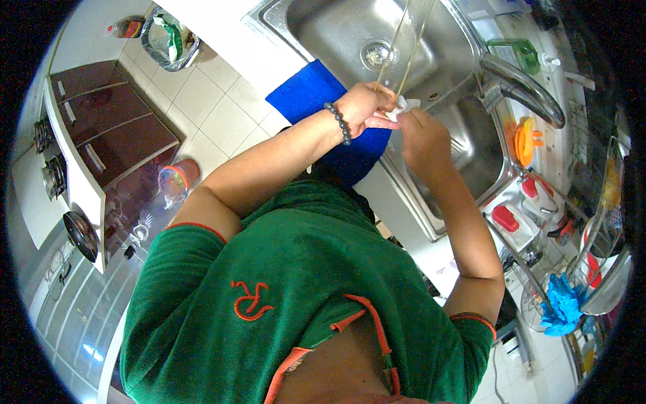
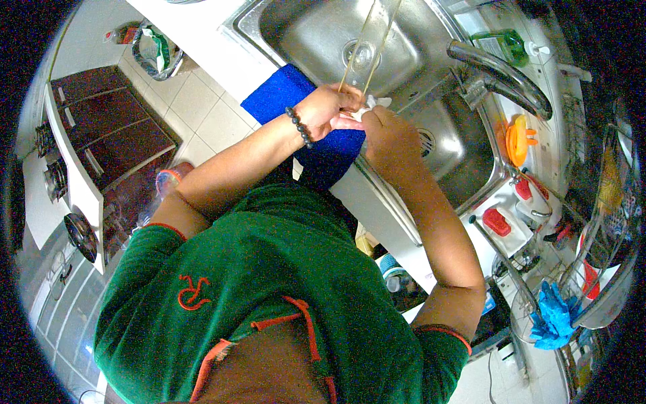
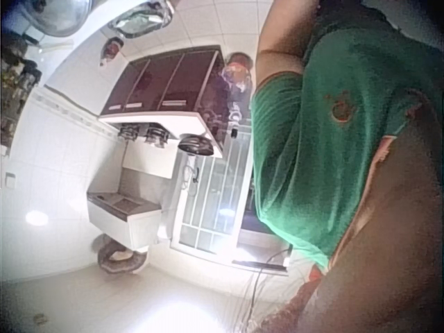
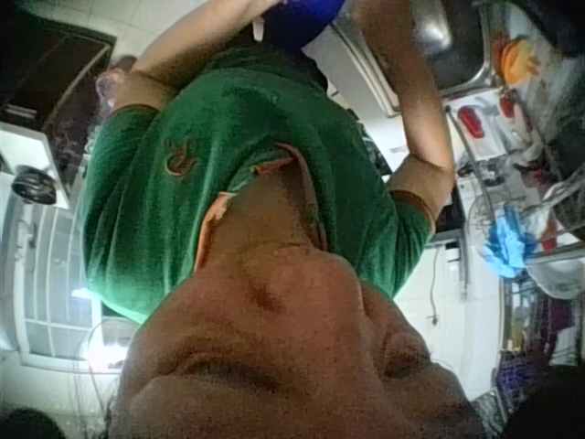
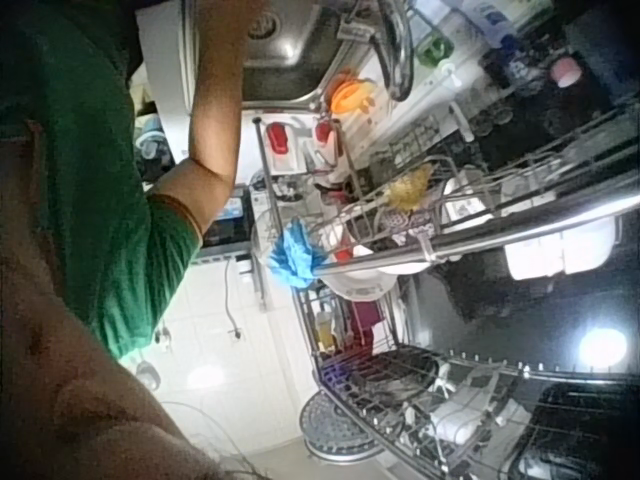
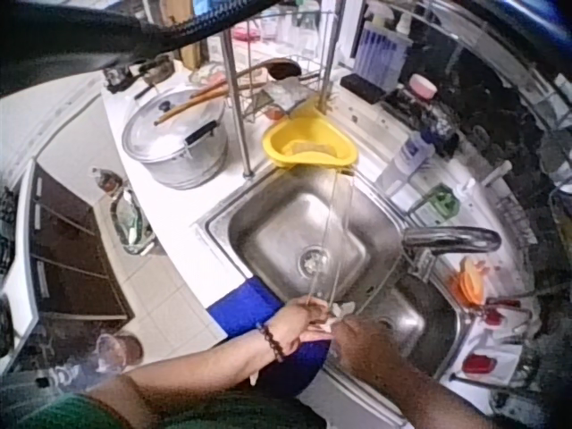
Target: The person rinses a rectangular glass under running water in a kitchen sink. They then use a white paper towel to wipe the glass dry while holding it under the tap, repeatedly rubbing the surface until the end of the clip.
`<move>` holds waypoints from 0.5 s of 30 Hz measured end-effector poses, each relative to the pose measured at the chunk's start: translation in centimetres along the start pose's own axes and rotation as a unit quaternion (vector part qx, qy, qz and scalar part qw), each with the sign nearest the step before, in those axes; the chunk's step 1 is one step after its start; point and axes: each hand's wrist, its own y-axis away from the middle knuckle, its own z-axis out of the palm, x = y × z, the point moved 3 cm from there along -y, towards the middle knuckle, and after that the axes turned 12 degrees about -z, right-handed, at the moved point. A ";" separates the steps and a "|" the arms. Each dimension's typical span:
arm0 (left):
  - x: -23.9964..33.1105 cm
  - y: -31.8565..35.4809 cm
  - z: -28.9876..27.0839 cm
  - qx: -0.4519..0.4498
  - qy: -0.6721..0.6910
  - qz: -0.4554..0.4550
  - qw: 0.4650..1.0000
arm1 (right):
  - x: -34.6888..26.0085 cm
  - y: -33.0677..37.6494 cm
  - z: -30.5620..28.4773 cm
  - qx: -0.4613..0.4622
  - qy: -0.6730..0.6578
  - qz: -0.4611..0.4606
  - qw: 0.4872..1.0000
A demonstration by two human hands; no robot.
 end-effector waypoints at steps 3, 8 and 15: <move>0.3 0.4 0.1 -0.024 -0.002 -0.014 1.000 | 0.3 0.2 0.2 0.035 -0.048 0.013 0.998; 1.2 1.0 -0.1 -0.046 -0.006 -0.013 0.999 | 0.8 0.8 -1.4 -0.027 0.040 0.050 0.998; 0.6 0.6 0.1 -0.103 -0.028 0.027 0.994 | 2.2 1.9 -1.8 0.080 -0.220 0.266 0.935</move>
